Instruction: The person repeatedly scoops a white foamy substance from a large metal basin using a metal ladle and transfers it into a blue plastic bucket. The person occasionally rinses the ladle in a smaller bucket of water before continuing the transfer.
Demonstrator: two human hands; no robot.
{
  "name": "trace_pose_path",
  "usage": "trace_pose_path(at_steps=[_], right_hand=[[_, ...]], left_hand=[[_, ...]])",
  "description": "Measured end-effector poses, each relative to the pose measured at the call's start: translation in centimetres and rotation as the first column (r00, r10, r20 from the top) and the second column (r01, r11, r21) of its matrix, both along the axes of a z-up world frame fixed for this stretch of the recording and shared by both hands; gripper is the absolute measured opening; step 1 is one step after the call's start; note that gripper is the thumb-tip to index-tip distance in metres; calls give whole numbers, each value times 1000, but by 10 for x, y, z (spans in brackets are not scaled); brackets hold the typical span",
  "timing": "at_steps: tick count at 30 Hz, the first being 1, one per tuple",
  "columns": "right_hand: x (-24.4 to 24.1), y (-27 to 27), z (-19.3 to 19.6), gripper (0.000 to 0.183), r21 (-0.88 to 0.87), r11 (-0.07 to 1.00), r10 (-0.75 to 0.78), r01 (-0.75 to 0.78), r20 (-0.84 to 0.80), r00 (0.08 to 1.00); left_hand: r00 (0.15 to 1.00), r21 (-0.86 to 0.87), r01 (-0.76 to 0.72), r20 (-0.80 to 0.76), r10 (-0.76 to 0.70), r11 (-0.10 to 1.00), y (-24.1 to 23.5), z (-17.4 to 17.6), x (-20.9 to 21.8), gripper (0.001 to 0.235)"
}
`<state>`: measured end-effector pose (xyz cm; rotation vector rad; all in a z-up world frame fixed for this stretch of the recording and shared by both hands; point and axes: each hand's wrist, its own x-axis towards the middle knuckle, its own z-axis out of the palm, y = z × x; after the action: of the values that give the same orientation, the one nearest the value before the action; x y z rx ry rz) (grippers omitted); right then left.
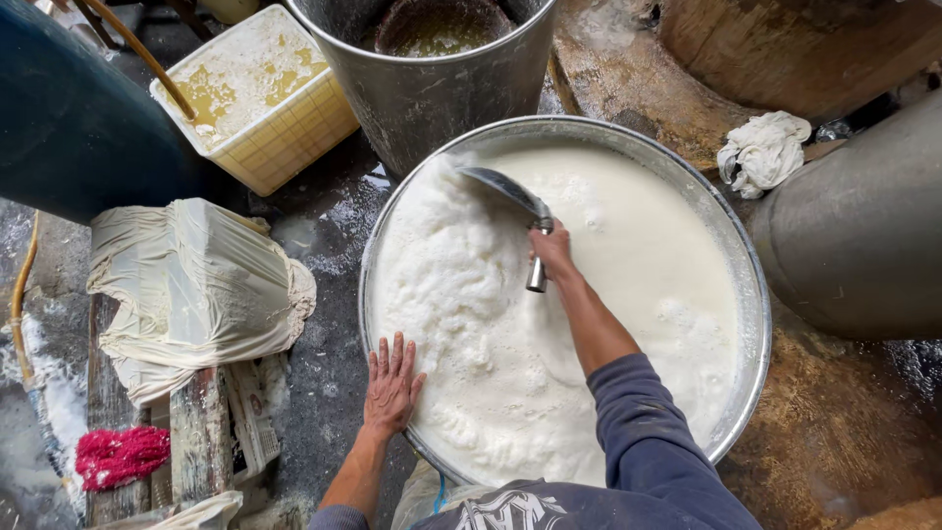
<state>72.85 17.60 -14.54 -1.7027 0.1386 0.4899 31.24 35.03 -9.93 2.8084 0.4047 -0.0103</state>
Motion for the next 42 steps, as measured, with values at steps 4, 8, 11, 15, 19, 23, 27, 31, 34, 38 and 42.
trace_pose_path(at_steps=[4, 8, 11, 15, 19, 23, 27, 31, 34, 38, 42], right_hand=[[-31, 12, -4, 79, -416, 907, 312, -60, 571, 760], [-74, -10, 12, 92, -501, 831, 415, -241, 270, 869], [-102, -47, 29, 94, -579, 770, 459, -270, 209, 863], [-131, -108, 43, 93, -570, 792, 375, -220, 170, 911], [-162, -176, 59, 87, -535, 845, 392, 14, 636, 665], [-215, -224, 97, 81, -483, 867, 106, 122, 418, 902], [-269, -273, 140, 75, -325, 906, -228, 273, 169, 959], [-308, -311, 136, 39, 46, 867, -493, 496, -70, 867], [-318, -324, 110, 20, 219, 738, -571, 638, -300, 764], [-301, -309, 75, 10, 269, 664, -549, 697, -458, 699], [-262, -272, 47, 12, 364, 642, -465, 675, -516, 720]], left_hand=[[1000, 29, -17, 23, 16, 999, -2, -7, -4, 71], [993, 27, -67, 103, 64, 997, -6, -16, -10, 75], [991, 23, -72, 112, 69, 997, -9, -22, -13, 81], [993, 25, -33, 118, 30, 999, -8, -27, -11, 83], [995, 12, -7, 103, 6, 1000, -4, -28, -12, 84], [987, 5, 20, 159, -20, 1000, -2, -31, -9, 87], [980, -20, 23, 200, -19, 1000, -4, -30, -11, 86], [969, -40, 17, 248, -6, 999, -4, -26, -8, 86], [975, -49, 10, 221, 1, 999, -6, -24, -10, 84], [985, -54, -6, 173, 15, 999, -4, -20, -9, 81], [988, -55, -24, 151, 32, 998, -6, -18, -10, 81]])
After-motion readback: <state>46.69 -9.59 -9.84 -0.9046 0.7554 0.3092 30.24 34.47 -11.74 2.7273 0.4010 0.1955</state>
